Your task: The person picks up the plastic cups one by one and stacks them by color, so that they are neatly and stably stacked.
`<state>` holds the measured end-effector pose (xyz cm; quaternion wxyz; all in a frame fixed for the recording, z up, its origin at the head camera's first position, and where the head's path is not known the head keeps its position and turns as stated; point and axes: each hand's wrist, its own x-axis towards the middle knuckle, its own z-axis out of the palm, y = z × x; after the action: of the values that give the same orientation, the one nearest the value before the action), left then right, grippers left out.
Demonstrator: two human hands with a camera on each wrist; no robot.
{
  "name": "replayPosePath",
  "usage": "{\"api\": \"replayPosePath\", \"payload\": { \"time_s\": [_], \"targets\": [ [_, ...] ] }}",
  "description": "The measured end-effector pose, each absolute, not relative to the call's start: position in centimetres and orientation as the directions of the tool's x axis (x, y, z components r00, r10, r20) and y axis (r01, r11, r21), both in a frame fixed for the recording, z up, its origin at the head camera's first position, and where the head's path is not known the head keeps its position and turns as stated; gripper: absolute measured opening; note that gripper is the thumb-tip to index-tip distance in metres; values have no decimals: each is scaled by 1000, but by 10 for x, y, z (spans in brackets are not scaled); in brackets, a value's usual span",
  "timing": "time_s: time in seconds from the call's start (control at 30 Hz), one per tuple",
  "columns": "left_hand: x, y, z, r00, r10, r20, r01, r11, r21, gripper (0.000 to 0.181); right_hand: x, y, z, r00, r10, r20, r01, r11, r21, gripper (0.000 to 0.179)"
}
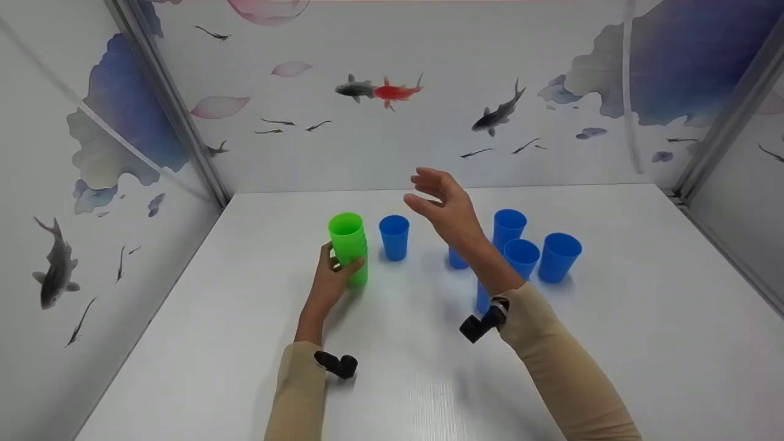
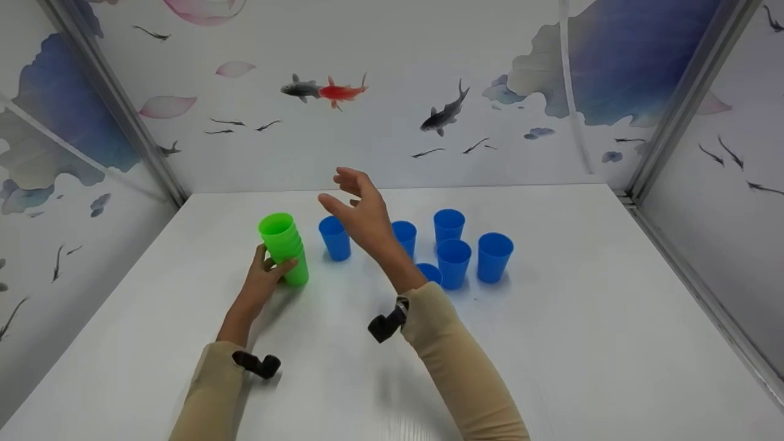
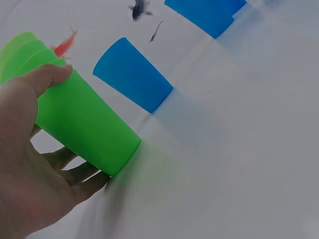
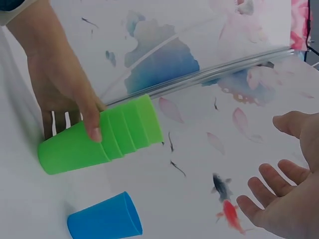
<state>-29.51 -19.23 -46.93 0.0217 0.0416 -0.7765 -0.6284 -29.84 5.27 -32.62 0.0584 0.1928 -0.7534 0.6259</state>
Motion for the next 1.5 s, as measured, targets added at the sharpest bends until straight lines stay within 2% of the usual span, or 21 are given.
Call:
{"api": "replayPosePath", "payload": {
  "time_s": [0.3,0.47,0.67,0.97,1.2,1.37,1.5],
  "targets": [
    [-296,-191,-471,-997,-81,-20,-37,222,974,82,-284,103,-333,-926,-163,340,-368,193,-910,62],
    [-297,-191,-471,-996,-83,-21,-39,225,974,82,-278,131,-338,-945,-141,296,-324,248,-913,66],
    [-296,-190,-471,-996,-85,-25,-44,233,971,82,-274,160,-341,-964,-117,237,-259,227,-939,72],
    [-296,-190,-466,-997,-81,-14,-32,218,975,81,-281,199,-343,-953,-52,299,-303,234,-924,66],
    [-298,-194,-467,-996,-85,-15,-34,231,972,84,-292,216,-355,-956,44,291,-257,351,-900,71],
    [-295,-193,-469,-995,-99,-26,-48,233,971,85,-299,233,-370,-950,47,310,-251,481,-840,78],
    [-296,-192,-470,-995,-102,-20,-43,229,972,84,-304,249,-383,-950,51,309,-237,530,-814,82]
  ]
}}
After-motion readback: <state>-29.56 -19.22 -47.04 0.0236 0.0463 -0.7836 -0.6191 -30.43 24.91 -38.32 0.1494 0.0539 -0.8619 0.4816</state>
